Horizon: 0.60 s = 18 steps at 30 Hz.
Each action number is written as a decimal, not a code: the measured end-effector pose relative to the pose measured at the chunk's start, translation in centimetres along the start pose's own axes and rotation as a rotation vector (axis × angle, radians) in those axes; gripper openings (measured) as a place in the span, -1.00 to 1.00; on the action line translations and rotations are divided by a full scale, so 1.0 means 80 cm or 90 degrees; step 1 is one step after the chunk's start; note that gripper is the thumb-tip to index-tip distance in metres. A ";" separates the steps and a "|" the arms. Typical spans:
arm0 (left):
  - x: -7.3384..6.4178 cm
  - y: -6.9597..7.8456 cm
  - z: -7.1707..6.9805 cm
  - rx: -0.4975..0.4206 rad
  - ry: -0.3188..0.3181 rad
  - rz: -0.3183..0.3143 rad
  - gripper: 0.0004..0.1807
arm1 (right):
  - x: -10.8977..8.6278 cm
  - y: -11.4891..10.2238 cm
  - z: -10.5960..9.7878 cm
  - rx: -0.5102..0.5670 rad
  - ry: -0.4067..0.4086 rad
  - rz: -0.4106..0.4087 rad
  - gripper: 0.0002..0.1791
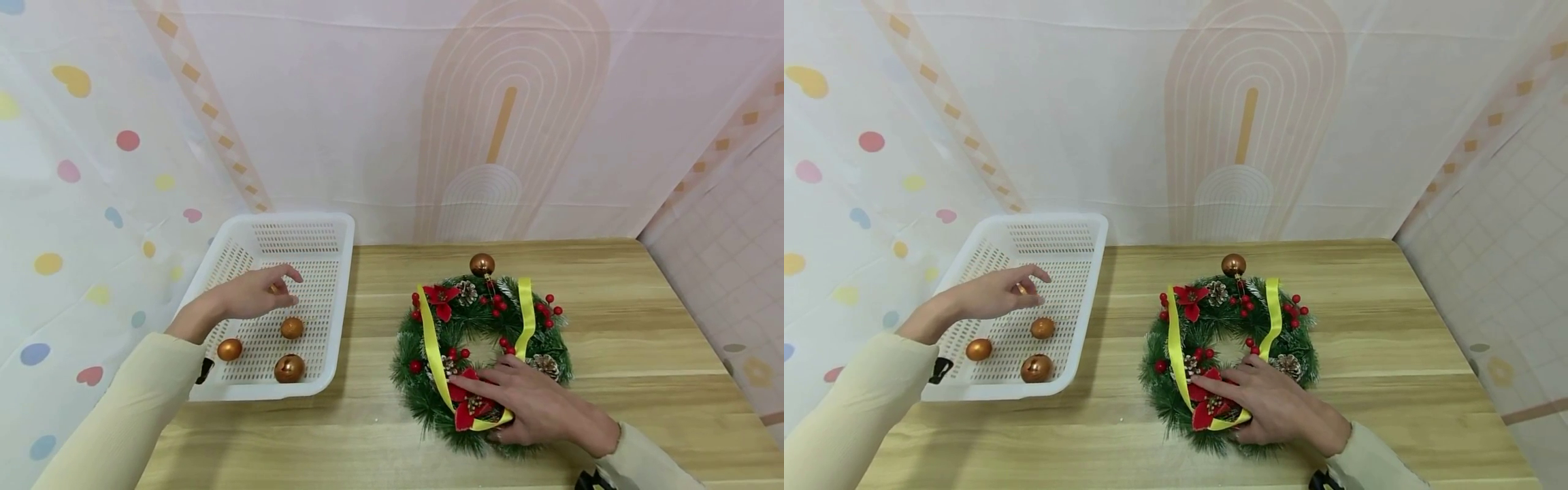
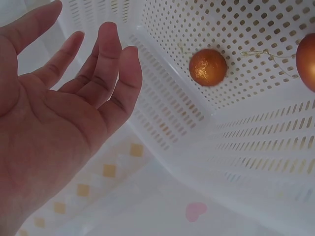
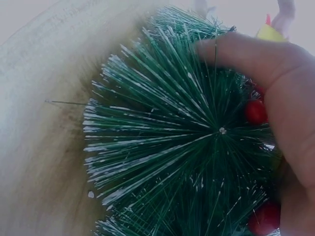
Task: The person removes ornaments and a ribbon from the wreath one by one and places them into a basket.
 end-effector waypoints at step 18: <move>-0.015 0.005 0.006 -0.002 0.025 0.034 -0.59 | 0.021 -0.012 -0.012 0.183 0.011 0.277 0.17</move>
Point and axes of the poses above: each hand's wrist, its own x-axis towards the middle knuckle, its own z-axis out of the palm, y = z × x, the point moved 5 cm from there along x, towards the middle knuckle, and after that the axes turned 1 degree about -x, right-handed, at the moved point
